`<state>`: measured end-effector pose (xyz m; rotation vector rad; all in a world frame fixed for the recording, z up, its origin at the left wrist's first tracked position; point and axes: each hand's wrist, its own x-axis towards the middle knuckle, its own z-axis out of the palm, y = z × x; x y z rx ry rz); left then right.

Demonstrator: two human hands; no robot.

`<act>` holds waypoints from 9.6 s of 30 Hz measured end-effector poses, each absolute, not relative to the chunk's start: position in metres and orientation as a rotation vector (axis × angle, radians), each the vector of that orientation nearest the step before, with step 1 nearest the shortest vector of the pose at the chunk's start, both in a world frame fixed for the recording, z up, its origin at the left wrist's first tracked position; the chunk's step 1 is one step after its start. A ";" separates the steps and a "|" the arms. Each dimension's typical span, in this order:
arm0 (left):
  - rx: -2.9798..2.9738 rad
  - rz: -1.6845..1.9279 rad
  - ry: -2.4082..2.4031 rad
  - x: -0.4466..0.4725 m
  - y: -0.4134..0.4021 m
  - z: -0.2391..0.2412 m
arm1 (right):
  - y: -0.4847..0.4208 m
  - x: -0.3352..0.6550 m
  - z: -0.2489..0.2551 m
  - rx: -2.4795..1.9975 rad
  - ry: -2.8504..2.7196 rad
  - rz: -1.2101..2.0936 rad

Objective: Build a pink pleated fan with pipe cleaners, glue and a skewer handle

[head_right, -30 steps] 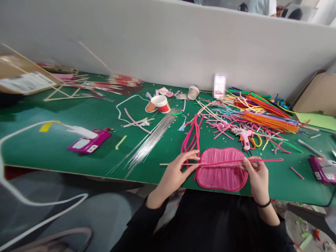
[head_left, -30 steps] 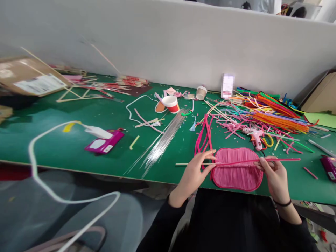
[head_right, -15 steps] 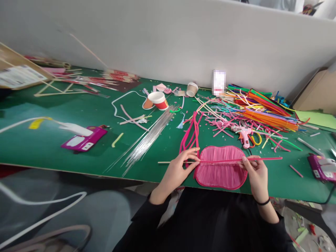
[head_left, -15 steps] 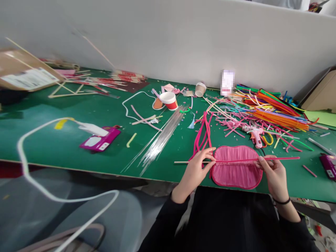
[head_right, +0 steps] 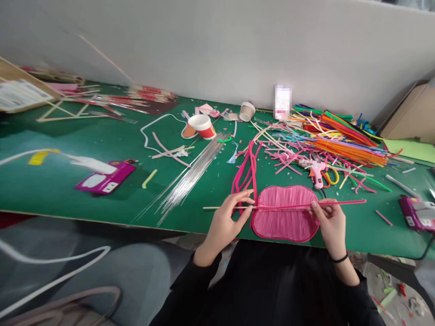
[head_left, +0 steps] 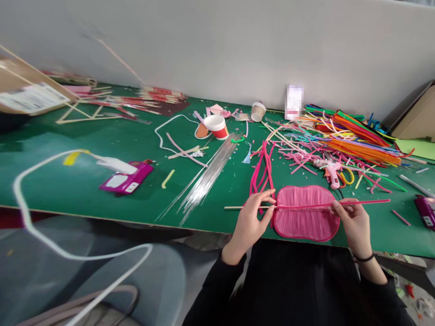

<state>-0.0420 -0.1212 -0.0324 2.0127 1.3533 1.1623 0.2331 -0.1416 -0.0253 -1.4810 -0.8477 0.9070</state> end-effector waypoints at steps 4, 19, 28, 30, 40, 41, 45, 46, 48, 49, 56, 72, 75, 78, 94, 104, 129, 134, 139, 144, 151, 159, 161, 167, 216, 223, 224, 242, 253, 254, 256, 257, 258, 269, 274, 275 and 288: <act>2.278 1.105 1.241 -0.044 -0.128 -0.030 | -0.142 0.232 -0.022 -1.511 -0.900 0.854; 2.508 1.005 1.162 -0.041 -0.139 -0.037 | -0.164 0.224 -0.004 -1.482 -1.077 0.673; 2.558 1.084 1.174 -0.038 -0.138 -0.038 | -0.167 0.231 -0.026 -1.523 -1.107 0.632; 2.572 1.094 1.172 -0.038 -0.138 -0.040 | -0.163 0.233 -0.030 -1.519 -1.098 0.633; 2.638 1.086 1.189 -0.037 -0.140 -0.046 | -0.145 0.238 -0.040 -1.578 -1.155 0.615; 2.651 1.080 1.187 -0.037 -0.140 -0.046 | -0.146 0.239 -0.041 -1.604 -1.183 0.580; 2.727 1.069 1.179 -0.035 -0.139 -0.046 | -0.148 0.241 -0.044 -1.666 -1.277 0.444; 2.754 1.074 1.177 -0.035 -0.140 -0.046 | -0.148 0.241 -0.044 -1.668 -1.290 0.429; 2.810 1.079 1.165 -0.031 -0.141 -0.044 | -0.148 0.241 -0.044 -1.671 -1.305 0.410; 2.829 1.079 1.148 -0.029 -0.142 -0.043 | -0.148 0.241 -0.044 -1.672 -1.310 0.406; 2.798 0.926 0.944 -0.006 -0.147 -0.045 | -0.149 0.240 -0.043 -1.677 -1.308 0.440; 2.801 0.925 0.981 0.006 -0.149 -0.049 | -0.154 0.283 -0.024 -1.499 -0.883 0.800; 2.795 0.941 0.994 0.006 -0.149 -0.048 | -0.154 0.287 -0.025 -1.509 -0.848 0.804; 2.796 0.963 0.998 0.007 -0.148 -0.046 | -0.152 0.288 -0.027 -1.517 -0.819 0.818; 2.765 0.946 0.996 0.006 -0.146 -0.042 | -0.157 0.293 -0.017 -1.599 -1.720 -0.168; 2.712 0.943 0.926 0.022 -0.146 -0.040 | -0.146 0.274 -0.032 -1.505 -2.081 0.039; 2.741 0.802 0.914 0.040 -0.144 -0.042 | -0.151 0.281 -0.030 -1.466 -2.118 -0.056; 2.748 0.790 0.911 0.041 -0.143 -0.043 | -0.151 0.280 -0.034 -1.459 -2.116 -0.053; 2.739 0.787 0.907 0.040 -0.143 -0.041 | -0.151 0.282 -0.034 -1.460 -2.071 0.008; 2.712 0.849 0.868 0.045 -0.143 -0.039 | -0.153 0.285 -0.027 -1.452 -1.977 0.004; 2.704 0.769 0.838 0.055 -0.141 -0.041 | -0.158 0.276 -0.030 -1.441 -2.127 -0.018; 2.751 0.730 0.830 0.055 -0.142 -0.045 | -0.164 0.274 -0.038 -1.459 -2.184 -0.102; 2.749 0.726 0.826 0.055 -0.142 -0.045 | -0.166 0.275 -0.039 -1.463 -2.185 -0.107; 2.747 0.728 0.830 0.055 -0.142 -0.046 | -0.167 0.274 -0.040 -1.470 -2.185 -0.141; 2.366 0.984 1.120 0.052 -0.108 -0.048 | -0.132 0.258 -0.038 -1.555 -2.045 0.034; 2.388 0.987 1.126 0.052 -0.107 -0.050 | -0.131 0.260 -0.040 -1.583 -2.085 -0.025; 2.385 0.985 1.123 0.052 -0.107 -0.051 | -0.132 0.259 -0.040 -1.578 -2.087 -0.028; 2.394 0.947 1.145 0.053 -0.105 -0.053 | -0.133 0.275 -0.043 -1.576 -2.081 -0.035; 2.349 0.890 1.176 0.055 -0.105 -0.053 | -0.134 0.284 -0.043 -1.601 -2.061 0.047; 2.333 0.876 1.164 0.054 -0.104 -0.050 | -0.134 0.285 -0.043 -1.600 -2.065 0.045; 2.290 0.840 1.106 0.047 -0.103 -0.042 | -0.134 0.287 -0.041 -1.608 -2.070 0.041; 2.268 0.812 1.057 0.040 -0.102 -0.037 | -0.134 0.288 -0.038 -1.614 -2.076 0.043; 2.248 0.789 1.026 0.033 -0.101 -0.032 | -0.134 0.288 -0.036 -1.619 -2.082 0.046; 2.275 0.719 1.205 -0.026 -0.099 -0.023 | -0.122 0.236 -0.020 -1.451 -2.180 0.096; 2.261 0.887 1.219 -0.036 -0.105 -0.034 | -0.122 0.236 -0.029 -1.454 -2.151 0.139; 2.253 0.918 1.221 -0.039 -0.106 -0.035 | -0.123 0.236 -0.030 -1.454 -2.153 0.141; 2.087 1.034 1.247 -0.043 -0.105 -0.047 | -0.114 0.221 -0.026 -1.400 -2.197 0.147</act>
